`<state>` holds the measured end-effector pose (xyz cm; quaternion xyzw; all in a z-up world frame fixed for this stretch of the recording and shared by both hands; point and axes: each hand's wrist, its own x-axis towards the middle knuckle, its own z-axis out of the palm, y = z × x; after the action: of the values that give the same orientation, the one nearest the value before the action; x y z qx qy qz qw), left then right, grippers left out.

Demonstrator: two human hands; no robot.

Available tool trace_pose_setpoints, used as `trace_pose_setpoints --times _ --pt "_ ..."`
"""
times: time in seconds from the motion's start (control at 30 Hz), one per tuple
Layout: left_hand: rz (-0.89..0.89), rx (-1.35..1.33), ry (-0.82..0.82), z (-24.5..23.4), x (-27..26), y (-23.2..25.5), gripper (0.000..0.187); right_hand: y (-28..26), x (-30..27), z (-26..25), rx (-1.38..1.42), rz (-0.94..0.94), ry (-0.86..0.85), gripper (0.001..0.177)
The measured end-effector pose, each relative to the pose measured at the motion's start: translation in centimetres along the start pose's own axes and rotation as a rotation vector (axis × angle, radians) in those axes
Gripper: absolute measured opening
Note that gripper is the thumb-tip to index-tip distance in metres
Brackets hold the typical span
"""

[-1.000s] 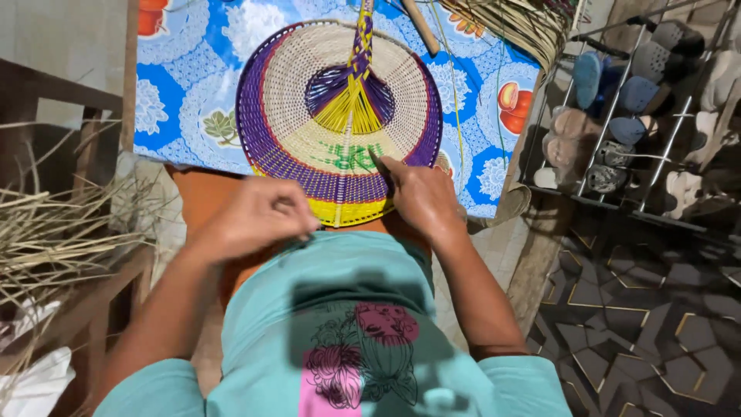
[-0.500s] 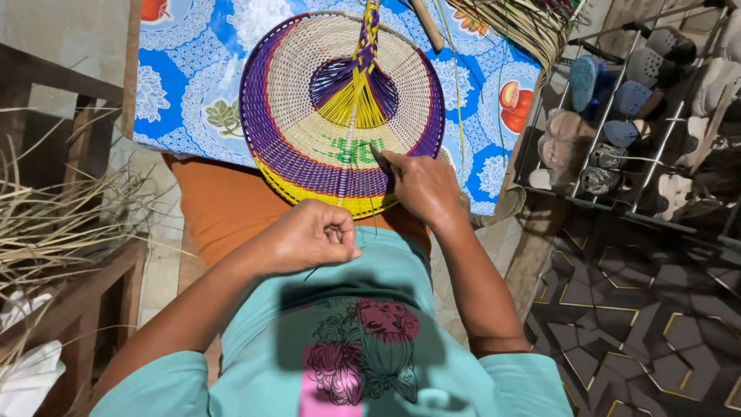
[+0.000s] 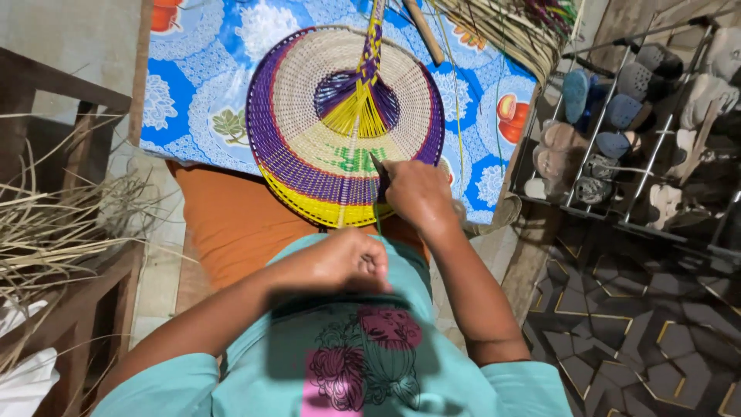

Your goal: Weaving a decorative hand fan by threading colored fibers through a base structure.

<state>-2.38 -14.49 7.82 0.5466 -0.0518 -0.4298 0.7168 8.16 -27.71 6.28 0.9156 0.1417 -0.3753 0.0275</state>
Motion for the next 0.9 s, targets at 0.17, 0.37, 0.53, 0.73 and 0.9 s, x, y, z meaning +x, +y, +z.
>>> trace_pose_setpoints --times 0.17,0.37,0.53,0.73,0.9 --pt "0.142 0.169 0.067 2.4 5.0 -6.1 0.012 -0.9 1.1 0.5 -0.105 0.032 -0.022 0.025" --pt "0.261 0.441 -0.124 4.9 5.8 -4.4 0.005 -2.3 0.0 -0.4 -0.15 0.098 -0.046 0.025" --pt "0.376 0.489 -0.165 5.1 6.1 -3.1 0.021 -1.0 0.3 0.9 -0.165 0.085 0.028 0.025" --pt "0.211 0.575 0.054 1.5 5.0 -3.5 0.01 -0.9 -5.3 -1.7 0.041 -0.072 0.164 0.031" --pt "0.276 0.669 0.564 -1.1 4.4 -3.6 0.012 -1.3 -9.0 -0.9 0.468 -0.136 0.365 0.031"
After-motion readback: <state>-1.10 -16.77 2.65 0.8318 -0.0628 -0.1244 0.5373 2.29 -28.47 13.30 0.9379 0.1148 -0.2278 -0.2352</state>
